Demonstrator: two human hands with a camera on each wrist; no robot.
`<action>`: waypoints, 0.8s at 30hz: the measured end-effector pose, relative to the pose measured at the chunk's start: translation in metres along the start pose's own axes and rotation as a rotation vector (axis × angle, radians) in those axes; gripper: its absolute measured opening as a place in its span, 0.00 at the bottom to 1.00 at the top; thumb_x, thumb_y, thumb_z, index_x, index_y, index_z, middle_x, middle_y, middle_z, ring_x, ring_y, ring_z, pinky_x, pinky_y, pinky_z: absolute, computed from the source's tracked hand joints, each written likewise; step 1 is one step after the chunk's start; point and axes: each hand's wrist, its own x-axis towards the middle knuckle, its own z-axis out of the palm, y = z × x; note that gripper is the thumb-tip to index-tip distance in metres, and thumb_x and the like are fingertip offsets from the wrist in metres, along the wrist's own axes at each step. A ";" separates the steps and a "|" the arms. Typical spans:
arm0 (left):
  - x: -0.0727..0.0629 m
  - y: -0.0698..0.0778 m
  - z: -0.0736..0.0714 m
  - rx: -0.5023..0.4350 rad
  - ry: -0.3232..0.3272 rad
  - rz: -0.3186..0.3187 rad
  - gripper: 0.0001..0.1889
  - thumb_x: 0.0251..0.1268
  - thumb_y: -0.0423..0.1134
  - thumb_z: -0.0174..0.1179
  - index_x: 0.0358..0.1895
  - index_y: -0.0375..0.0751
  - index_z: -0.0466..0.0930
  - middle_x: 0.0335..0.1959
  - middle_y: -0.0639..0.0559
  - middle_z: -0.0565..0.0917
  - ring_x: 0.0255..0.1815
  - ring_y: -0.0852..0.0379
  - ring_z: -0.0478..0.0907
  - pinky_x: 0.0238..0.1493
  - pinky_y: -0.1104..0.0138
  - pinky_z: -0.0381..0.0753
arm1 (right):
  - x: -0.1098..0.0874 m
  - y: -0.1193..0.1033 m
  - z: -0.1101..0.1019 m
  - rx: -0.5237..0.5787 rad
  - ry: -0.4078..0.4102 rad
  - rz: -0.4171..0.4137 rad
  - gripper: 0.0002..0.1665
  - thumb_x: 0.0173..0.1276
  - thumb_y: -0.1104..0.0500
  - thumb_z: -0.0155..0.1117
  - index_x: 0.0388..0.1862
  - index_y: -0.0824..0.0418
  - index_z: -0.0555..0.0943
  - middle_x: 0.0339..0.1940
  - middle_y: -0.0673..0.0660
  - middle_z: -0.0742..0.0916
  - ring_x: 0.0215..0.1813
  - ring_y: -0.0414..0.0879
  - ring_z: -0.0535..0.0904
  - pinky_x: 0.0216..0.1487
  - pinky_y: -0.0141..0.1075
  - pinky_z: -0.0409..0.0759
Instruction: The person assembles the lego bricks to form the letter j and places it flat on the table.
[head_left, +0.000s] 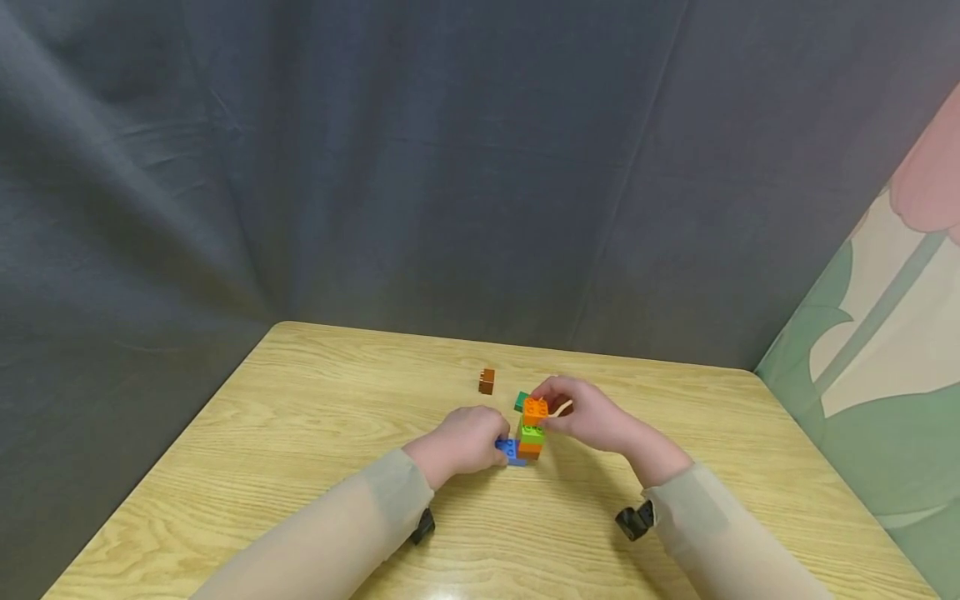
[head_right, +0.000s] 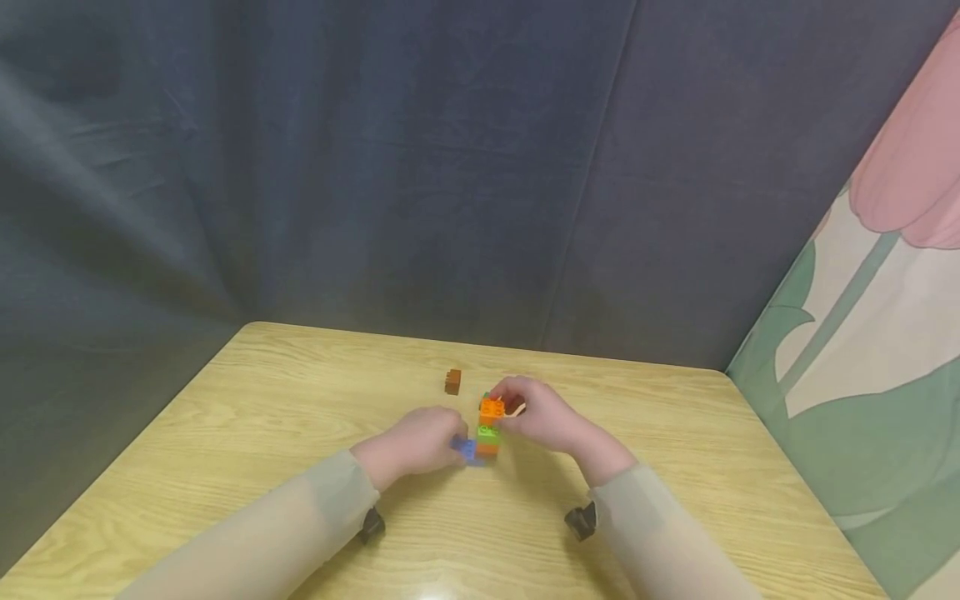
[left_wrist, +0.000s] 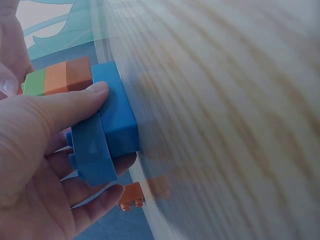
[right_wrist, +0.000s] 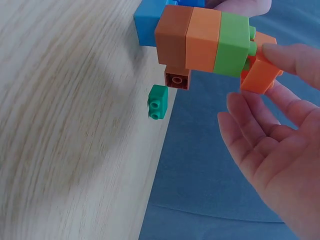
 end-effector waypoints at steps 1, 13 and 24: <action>0.000 0.000 0.000 0.001 0.000 0.000 0.09 0.59 0.45 0.72 0.30 0.47 0.83 0.23 0.62 0.76 0.24 0.61 0.69 0.32 0.67 0.70 | -0.001 0.000 0.000 0.001 -0.004 0.000 0.15 0.63 0.67 0.70 0.49 0.61 0.81 0.43 0.52 0.82 0.44 0.54 0.77 0.50 0.52 0.76; -0.001 0.001 -0.001 0.014 -0.009 0.005 0.08 0.59 0.44 0.71 0.29 0.47 0.83 0.23 0.61 0.76 0.24 0.61 0.68 0.31 0.67 0.70 | -0.005 -0.003 0.001 0.001 -0.022 -0.001 0.18 0.64 0.66 0.70 0.53 0.61 0.81 0.43 0.52 0.82 0.45 0.56 0.76 0.48 0.47 0.77; 0.001 0.000 0.000 0.014 -0.004 0.001 0.08 0.59 0.44 0.71 0.29 0.47 0.82 0.23 0.61 0.76 0.24 0.61 0.68 0.30 0.67 0.70 | -0.007 -0.005 0.001 -0.025 -0.004 -0.015 0.18 0.64 0.65 0.71 0.53 0.60 0.83 0.42 0.50 0.83 0.46 0.58 0.77 0.46 0.43 0.77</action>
